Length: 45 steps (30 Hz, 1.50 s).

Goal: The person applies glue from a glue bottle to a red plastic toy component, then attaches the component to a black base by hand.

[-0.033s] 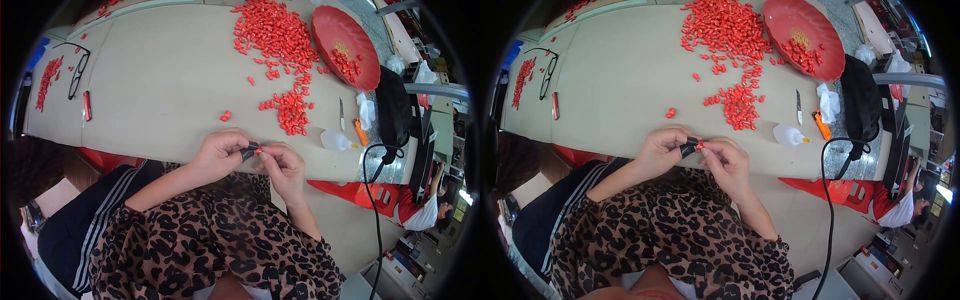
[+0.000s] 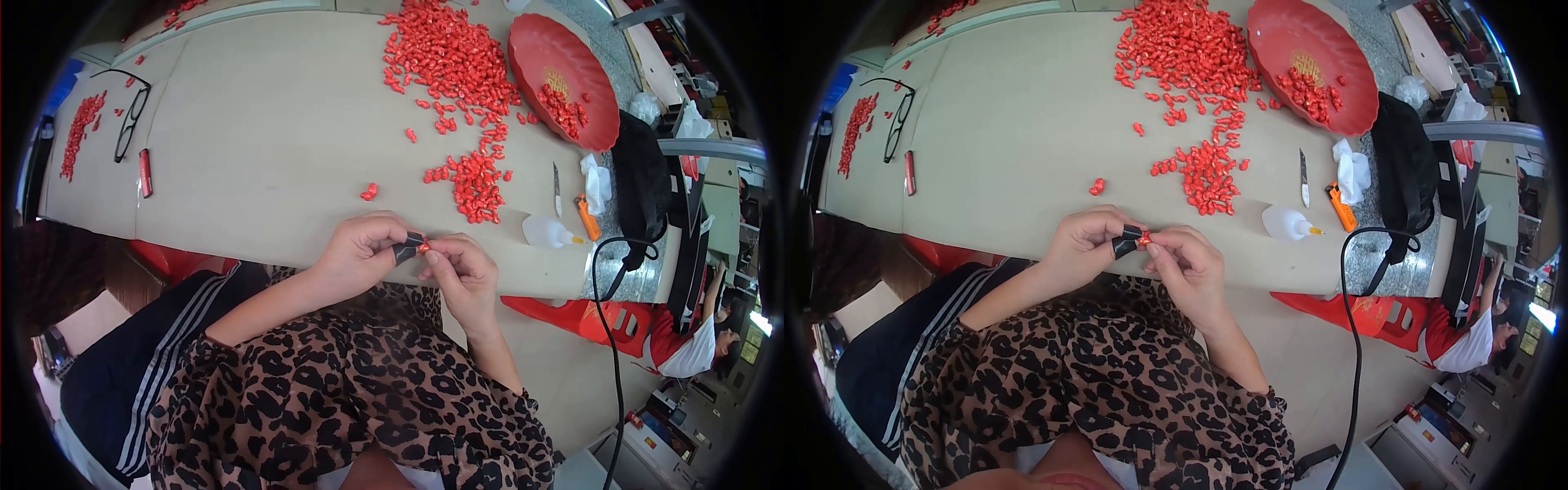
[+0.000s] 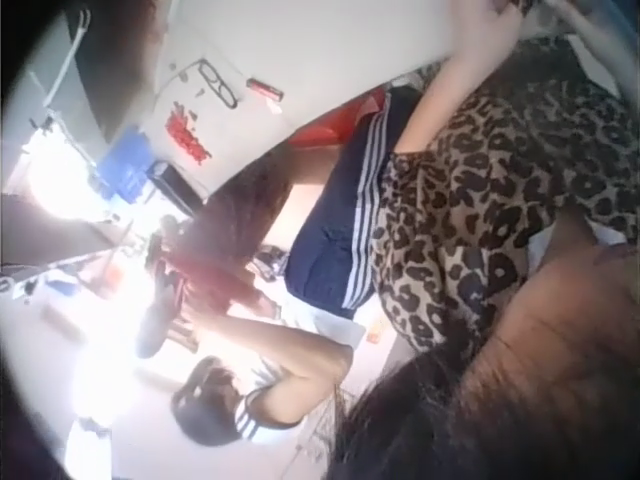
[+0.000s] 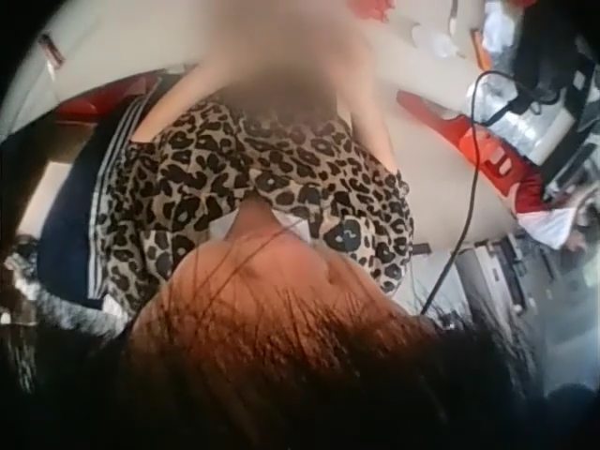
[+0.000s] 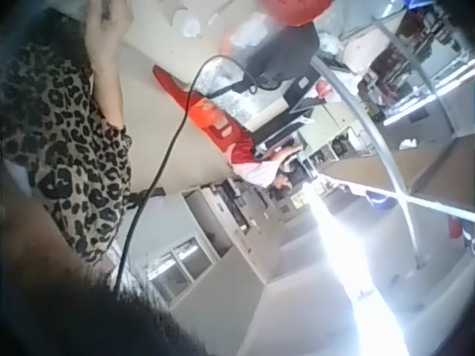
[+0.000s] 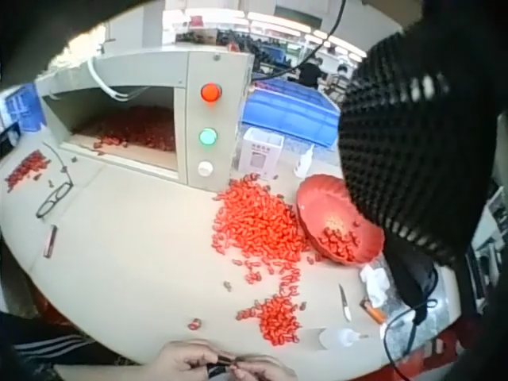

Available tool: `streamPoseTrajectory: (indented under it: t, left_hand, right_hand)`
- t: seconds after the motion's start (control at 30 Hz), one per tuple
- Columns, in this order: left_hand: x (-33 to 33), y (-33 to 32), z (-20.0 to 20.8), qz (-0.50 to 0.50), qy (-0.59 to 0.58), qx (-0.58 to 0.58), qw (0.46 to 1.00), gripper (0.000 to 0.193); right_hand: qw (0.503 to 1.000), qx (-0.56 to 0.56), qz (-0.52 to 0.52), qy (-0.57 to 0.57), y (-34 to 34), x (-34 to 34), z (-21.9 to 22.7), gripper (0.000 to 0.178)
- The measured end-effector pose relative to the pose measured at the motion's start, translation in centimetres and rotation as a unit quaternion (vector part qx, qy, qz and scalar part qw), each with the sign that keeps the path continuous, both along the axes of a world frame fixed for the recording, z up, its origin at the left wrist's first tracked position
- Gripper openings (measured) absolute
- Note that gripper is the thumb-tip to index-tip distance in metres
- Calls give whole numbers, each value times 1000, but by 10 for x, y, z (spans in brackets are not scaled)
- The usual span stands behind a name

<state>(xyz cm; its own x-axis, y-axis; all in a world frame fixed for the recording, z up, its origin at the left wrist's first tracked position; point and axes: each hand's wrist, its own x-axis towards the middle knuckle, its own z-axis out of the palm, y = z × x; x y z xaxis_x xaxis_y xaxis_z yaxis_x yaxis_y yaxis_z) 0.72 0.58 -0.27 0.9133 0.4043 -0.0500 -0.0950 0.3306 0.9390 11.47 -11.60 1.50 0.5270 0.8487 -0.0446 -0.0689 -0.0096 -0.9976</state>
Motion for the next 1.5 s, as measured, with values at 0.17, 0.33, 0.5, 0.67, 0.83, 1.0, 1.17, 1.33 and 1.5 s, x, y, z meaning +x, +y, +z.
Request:
streamPoseTrajectory:
  t: [0.17,0.33,0.5,0.67,0.83,1.0,1.17,1.33,1.5]
  left_hand:
    - [0,-7,7,31,-13,-52,998,17]
    - [-8,5,11,122,-2,179,976,15]
    - [0,32,22,179,153,480,845,30]
    - [-2,38,21,158,153,555,802,30]
    - [-4,39,18,140,156,563,799,28]
    - [-4,31,16,53,28,-15,998,22]
    - [-3,19,16,11,3,-180,984,25]
    - [0,8,13,-50,-29,-322,945,24]
    - [-1,-5,7,21,5,-129,991,29]
  right_hand:
    - [999,-27,-15,27,-3,-4,7,8]
    - [944,60,-159,-284,-16,29,52,10]
    - [839,64,-324,-432,1,96,92,6]
    - [869,-20,-343,-357,17,148,88,23]
    - [845,-10,-360,-396,-2,115,81,19]
    - [795,68,-414,-438,-35,65,61,19]
    - [824,146,-411,-361,-58,31,27,15]
    - [957,-23,-153,-243,-35,7,13,13]
    - [995,-30,-78,60,-12,-16,13,13]
